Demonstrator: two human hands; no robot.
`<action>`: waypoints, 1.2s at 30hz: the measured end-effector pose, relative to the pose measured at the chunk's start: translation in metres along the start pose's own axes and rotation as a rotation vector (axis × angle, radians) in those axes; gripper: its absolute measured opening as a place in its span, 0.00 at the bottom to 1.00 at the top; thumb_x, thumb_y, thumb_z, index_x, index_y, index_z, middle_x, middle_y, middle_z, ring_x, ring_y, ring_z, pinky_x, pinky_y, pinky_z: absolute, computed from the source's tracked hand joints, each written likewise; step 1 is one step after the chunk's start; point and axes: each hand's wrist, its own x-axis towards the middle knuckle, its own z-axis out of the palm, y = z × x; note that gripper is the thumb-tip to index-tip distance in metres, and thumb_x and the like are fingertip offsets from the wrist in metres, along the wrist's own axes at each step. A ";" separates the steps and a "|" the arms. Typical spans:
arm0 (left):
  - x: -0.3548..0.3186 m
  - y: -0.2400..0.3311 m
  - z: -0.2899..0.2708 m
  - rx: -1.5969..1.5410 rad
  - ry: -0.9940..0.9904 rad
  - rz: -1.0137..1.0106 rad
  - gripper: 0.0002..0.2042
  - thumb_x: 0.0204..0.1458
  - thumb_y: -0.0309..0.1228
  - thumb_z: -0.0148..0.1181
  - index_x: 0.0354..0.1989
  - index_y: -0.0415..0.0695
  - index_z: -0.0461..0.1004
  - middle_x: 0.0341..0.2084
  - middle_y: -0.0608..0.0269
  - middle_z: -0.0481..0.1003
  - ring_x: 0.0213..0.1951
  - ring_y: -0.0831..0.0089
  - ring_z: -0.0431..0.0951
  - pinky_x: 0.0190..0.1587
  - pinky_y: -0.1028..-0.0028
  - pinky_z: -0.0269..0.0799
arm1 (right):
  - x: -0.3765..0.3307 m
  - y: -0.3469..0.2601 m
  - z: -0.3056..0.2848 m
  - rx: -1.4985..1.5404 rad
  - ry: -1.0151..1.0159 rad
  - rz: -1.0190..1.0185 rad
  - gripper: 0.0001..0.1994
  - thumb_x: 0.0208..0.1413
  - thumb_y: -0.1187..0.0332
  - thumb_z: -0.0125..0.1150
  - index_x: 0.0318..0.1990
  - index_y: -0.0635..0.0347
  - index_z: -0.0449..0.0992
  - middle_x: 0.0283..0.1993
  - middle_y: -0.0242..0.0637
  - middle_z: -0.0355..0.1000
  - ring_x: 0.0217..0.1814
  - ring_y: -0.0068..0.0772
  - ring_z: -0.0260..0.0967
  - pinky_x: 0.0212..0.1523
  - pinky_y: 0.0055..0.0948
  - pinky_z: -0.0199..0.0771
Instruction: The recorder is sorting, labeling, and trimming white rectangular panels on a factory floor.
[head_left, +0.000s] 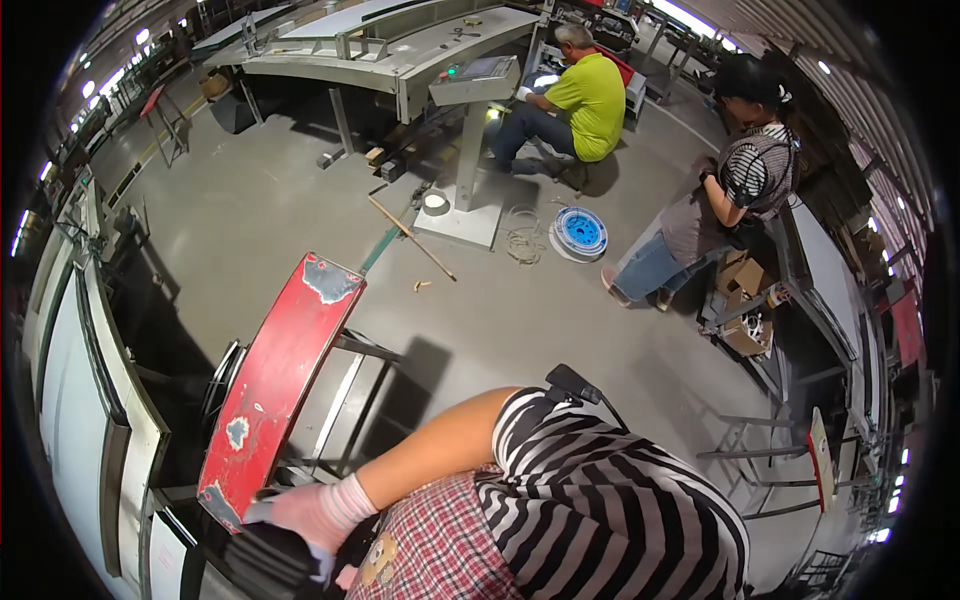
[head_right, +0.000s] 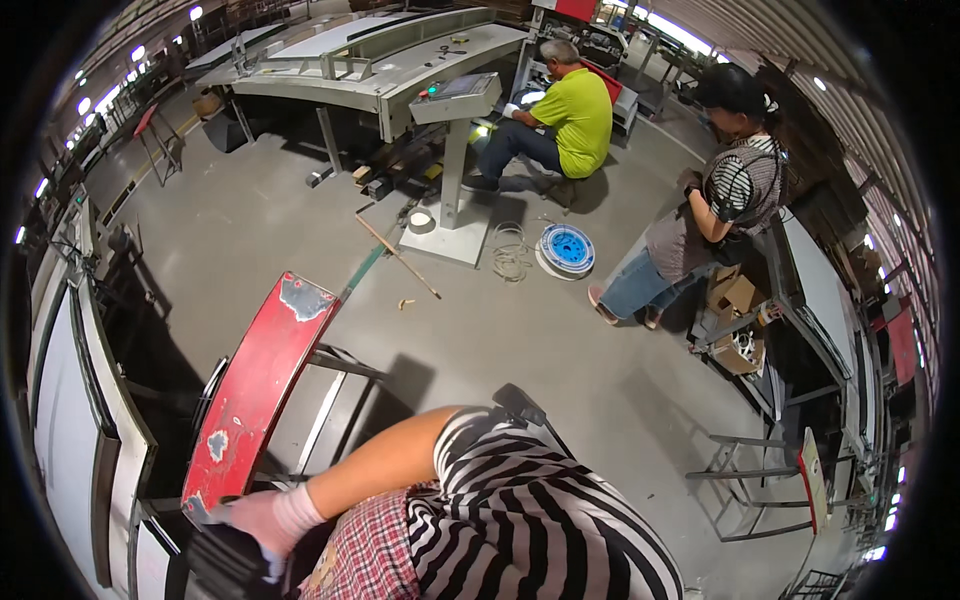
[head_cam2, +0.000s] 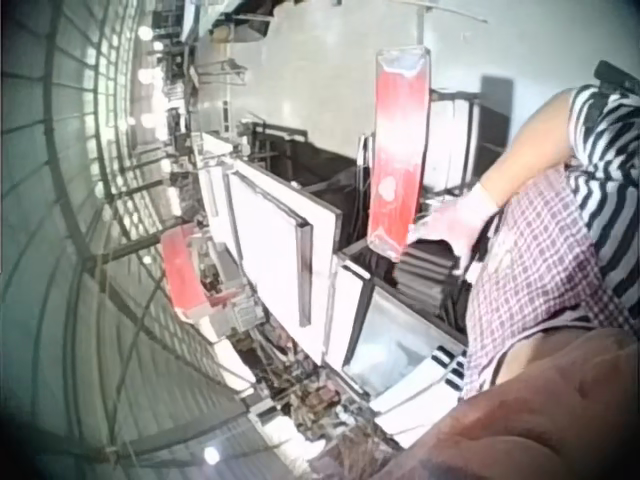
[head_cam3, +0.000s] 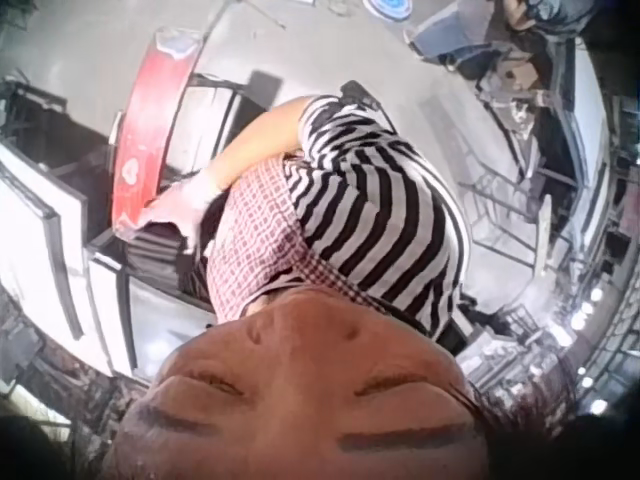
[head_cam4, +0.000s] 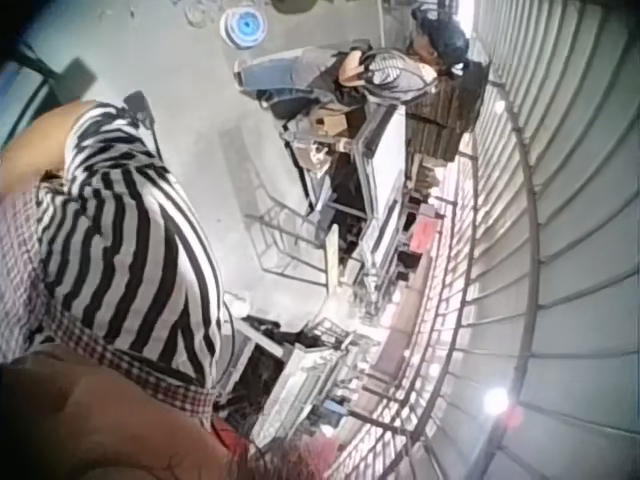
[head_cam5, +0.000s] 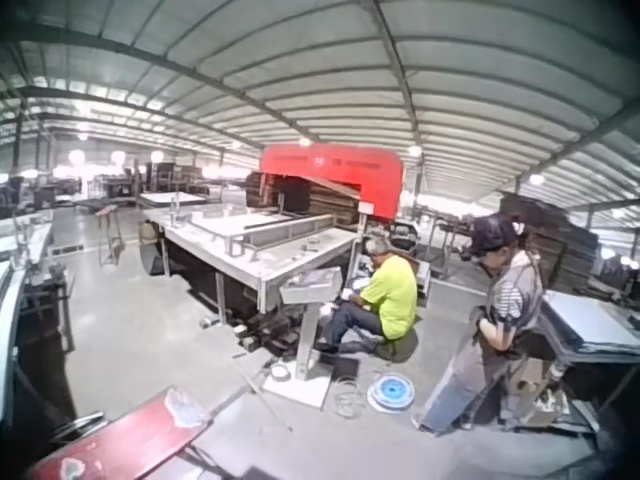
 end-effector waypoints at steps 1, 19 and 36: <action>0.004 -0.001 0.001 -0.006 -0.012 0.007 0.60 0.23 0.39 0.83 0.67 0.31 0.53 0.58 0.44 0.67 0.61 0.55 0.67 0.64 0.62 0.63 | 0.012 -0.016 -0.010 0.008 0.034 -0.032 0.63 0.15 0.51 0.85 0.66 0.61 0.55 0.59 0.52 0.65 0.61 0.51 0.66 0.61 0.38 0.66; -0.038 0.200 -0.095 1.231 0.001 0.571 0.52 0.27 0.54 0.75 0.67 0.47 0.60 0.42 0.56 0.75 0.47 0.60 0.76 0.62 0.55 0.56 | -0.167 0.026 -0.306 -0.077 0.298 0.828 0.48 0.39 0.50 0.76 0.65 0.68 0.60 0.59 0.49 0.68 0.61 0.43 0.67 0.61 0.38 0.66; -0.415 0.019 -0.570 1.420 1.320 -0.474 0.35 0.51 0.28 0.56 0.70 0.58 0.56 0.65 0.51 0.60 0.65 0.56 0.63 0.66 0.49 0.53 | 0.243 0.006 0.303 0.469 -1.303 0.156 0.42 0.51 0.66 0.69 0.70 0.70 0.52 0.68 0.46 0.60 0.70 0.34 0.57 0.69 0.33 0.54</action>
